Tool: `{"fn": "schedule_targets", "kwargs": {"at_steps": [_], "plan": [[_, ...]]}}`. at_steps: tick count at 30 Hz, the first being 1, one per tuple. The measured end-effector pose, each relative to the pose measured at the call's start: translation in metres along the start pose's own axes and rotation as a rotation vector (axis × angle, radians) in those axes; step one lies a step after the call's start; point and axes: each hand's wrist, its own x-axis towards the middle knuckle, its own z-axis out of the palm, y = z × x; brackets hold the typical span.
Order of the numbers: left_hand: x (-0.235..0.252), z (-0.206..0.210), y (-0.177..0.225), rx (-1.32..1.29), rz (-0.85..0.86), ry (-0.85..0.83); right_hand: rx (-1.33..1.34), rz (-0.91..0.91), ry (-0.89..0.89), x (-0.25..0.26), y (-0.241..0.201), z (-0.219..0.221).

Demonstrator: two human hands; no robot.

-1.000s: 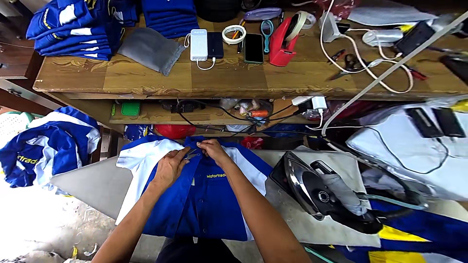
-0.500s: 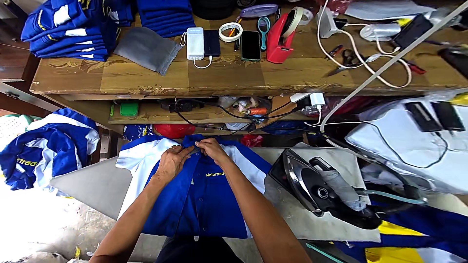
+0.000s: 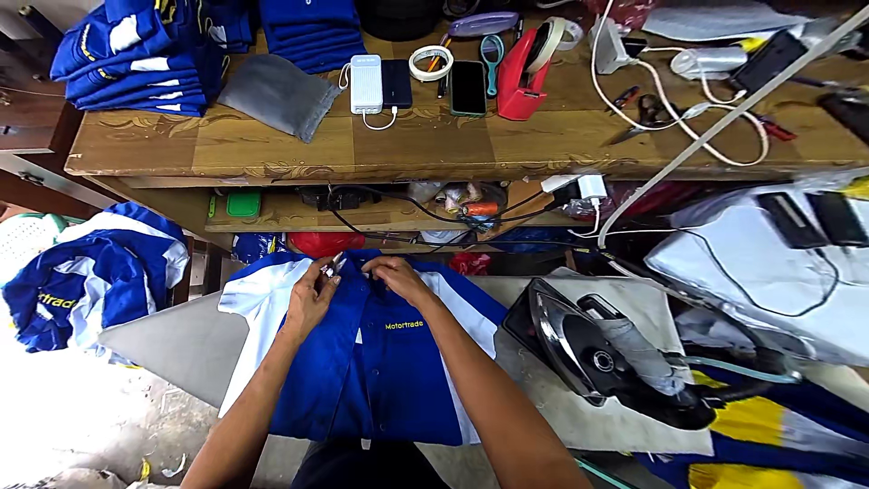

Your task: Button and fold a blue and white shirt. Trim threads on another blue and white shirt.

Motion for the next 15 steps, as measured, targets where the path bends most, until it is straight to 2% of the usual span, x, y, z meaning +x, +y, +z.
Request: {"fn": "schedule_targets", "kwargs": {"at_steps": [3,6,9,12,15], "plan": [[0.012,-0.005,0.013,0.109,-0.09,-0.072,-0.337,-0.162,-0.107,0.002,0.003,-0.01],[0.032,-0.005,0.029,0.266,-0.106,-0.331,-0.525,-0.235,-0.127,0.003,0.005,-0.011],[0.043,-0.002,0.035,0.367,-0.099,-0.534,-0.626,-0.261,-0.066,-0.002,0.002,-0.009],[0.034,-0.002,0.034,0.464,-0.069,-0.522,-0.73,-0.321,0.031,-0.014,0.003,-0.005],[0.013,0.003,0.019,0.483,0.059,-0.35,-0.793,-0.46,0.207,-0.027,0.018,0.005]]}}
